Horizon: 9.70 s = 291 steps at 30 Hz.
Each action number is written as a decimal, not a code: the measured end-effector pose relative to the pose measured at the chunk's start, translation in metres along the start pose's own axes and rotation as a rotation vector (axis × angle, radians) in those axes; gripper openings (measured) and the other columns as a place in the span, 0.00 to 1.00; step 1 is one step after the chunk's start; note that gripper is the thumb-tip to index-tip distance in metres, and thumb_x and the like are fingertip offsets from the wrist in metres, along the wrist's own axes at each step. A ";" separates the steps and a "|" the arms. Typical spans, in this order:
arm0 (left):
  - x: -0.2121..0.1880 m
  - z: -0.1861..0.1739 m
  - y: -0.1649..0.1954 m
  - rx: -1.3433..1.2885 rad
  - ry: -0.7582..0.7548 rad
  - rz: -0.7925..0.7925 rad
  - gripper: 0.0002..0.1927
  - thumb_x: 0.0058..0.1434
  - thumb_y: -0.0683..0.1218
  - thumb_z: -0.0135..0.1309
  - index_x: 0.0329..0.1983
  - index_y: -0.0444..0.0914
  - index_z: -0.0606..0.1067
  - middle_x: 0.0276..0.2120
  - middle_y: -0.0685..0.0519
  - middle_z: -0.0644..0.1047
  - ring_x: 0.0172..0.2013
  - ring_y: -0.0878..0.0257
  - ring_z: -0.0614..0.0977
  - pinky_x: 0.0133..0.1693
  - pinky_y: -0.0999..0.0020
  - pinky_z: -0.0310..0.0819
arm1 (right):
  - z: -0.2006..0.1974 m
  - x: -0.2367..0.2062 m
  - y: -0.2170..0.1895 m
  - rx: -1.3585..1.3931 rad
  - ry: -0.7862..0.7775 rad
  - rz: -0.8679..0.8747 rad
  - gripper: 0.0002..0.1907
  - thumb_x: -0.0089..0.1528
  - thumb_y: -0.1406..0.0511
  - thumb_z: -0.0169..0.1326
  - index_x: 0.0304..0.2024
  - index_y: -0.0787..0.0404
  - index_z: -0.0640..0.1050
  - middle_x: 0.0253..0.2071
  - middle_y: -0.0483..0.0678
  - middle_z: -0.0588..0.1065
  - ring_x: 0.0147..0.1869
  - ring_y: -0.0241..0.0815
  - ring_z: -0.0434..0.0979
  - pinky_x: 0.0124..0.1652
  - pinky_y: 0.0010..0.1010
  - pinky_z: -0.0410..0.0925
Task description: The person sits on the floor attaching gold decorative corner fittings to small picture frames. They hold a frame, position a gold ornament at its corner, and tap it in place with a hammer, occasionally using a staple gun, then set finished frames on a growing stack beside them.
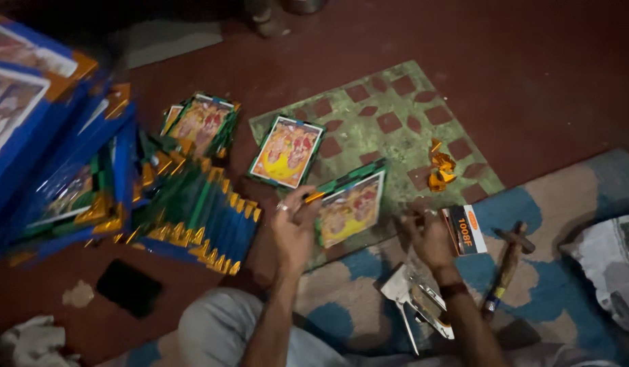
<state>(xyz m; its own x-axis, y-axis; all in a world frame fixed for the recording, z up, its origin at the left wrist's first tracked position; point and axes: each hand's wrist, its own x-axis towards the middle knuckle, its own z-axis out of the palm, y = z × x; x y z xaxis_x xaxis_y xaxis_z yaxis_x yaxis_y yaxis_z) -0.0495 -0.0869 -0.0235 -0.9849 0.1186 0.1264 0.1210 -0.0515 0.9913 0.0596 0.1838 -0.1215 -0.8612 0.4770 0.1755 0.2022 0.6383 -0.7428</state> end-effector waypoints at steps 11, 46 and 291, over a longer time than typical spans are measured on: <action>-0.002 0.009 -0.010 -0.087 0.074 -0.036 0.14 0.66 0.38 0.56 0.55 0.32 0.75 0.53 0.48 0.80 0.48 0.67 0.79 0.50 0.72 0.73 | -0.020 0.151 0.065 -0.402 0.193 -0.050 0.15 0.68 0.57 0.56 0.47 0.62 0.82 0.42 0.59 0.80 0.42 0.59 0.81 0.44 0.50 0.72; -0.003 -0.002 -0.002 -0.123 -0.249 -0.180 0.16 0.66 0.40 0.56 0.57 0.37 0.77 0.53 0.55 0.81 0.45 0.71 0.80 0.38 0.72 0.83 | -0.076 0.077 -0.101 0.184 -0.248 -0.421 0.18 0.60 0.69 0.60 0.54 0.56 0.81 0.42 0.51 0.82 0.42 0.44 0.83 0.39 0.33 0.75; 0.002 0.091 -0.102 -0.236 -0.119 0.078 0.17 0.68 0.43 0.55 0.59 0.34 0.78 0.46 0.43 0.82 0.44 0.54 0.83 0.45 0.61 0.78 | -0.083 0.023 -0.174 -0.411 -0.594 0.185 0.39 0.64 0.41 0.46 0.30 0.75 0.77 0.21 0.61 0.73 0.27 0.53 0.76 0.35 0.48 0.70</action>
<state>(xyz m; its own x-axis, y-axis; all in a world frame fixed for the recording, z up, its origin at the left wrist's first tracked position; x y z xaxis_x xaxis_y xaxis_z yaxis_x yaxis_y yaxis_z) -0.0525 0.0086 -0.1208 -0.9506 0.2201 0.2190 0.1497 -0.2930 0.9443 0.0430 0.1336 0.0658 -0.8796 0.2662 -0.3942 0.4262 0.8091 -0.4047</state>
